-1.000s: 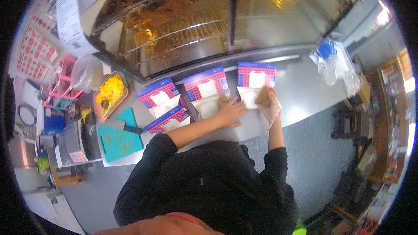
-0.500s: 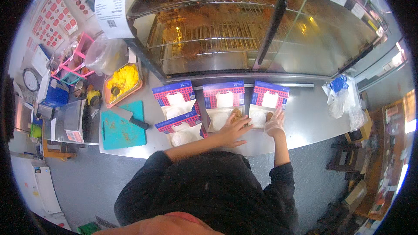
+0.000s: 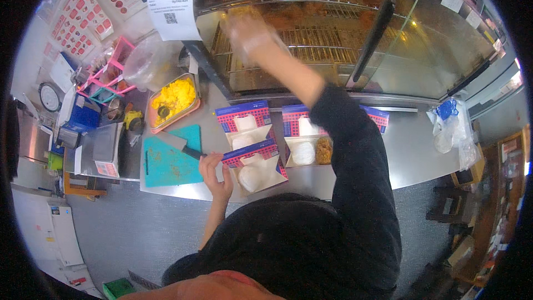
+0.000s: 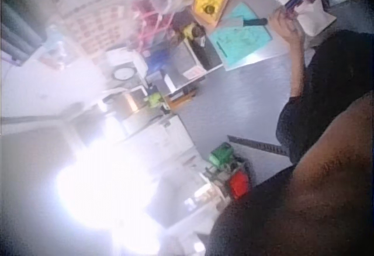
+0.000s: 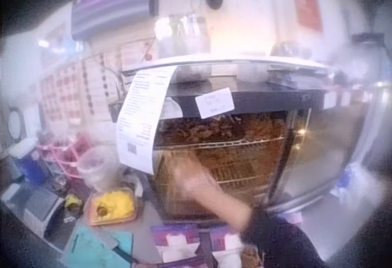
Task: The person retrieves white buns from a cooler and places them into open food boxes on a counter. They then add a yellow condiment and a red sauce to each box using a spoon, close the boxes, and arrange them on the counter.
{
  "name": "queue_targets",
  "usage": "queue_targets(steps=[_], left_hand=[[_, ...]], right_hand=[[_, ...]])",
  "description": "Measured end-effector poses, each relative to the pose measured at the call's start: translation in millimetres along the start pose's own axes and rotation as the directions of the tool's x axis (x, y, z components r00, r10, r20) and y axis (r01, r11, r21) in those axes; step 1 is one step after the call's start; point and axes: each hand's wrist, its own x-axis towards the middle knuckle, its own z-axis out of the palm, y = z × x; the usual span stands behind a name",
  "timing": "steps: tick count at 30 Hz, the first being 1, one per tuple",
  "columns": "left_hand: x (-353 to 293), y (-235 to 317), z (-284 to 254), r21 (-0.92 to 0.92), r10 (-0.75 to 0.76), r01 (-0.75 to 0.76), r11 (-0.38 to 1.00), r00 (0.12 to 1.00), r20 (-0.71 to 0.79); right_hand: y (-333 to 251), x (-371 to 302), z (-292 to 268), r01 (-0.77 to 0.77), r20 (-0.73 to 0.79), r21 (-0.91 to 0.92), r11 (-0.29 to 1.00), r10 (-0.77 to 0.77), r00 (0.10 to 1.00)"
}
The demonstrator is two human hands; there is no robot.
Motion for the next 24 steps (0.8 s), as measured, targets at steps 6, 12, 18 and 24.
queue_targets(steps=[6, 12, 18, 24], left_hand=[[-27, -9, -21, 0.053, -0.158, 0.163, 0.985, 0.984, -0.076], [-36, -28, -38, 0.067, -0.214, 0.215, 0.974, 0.977, -0.02], [-14, -41, -43, 0.095, -0.169, 0.165, 0.982, 0.985, 0.026], [-3, -39, -36, 0.043, -0.12, 0.116, 0.992, 0.989, 0.087]], right_hand=[[13, 82, 19, -0.256, 0.325, 0.051, 0.965, 0.226, 0.918], [34, 56, 18, -0.075, 0.224, -0.035, 0.997, 0.081, 0.971], [36, 34, 1, -0.054, 0.315, -0.035, 0.998, 0.063, 0.947], [1, 90, 6, -0.336, 0.342, 0.242, 0.91, 0.244, 0.908]])
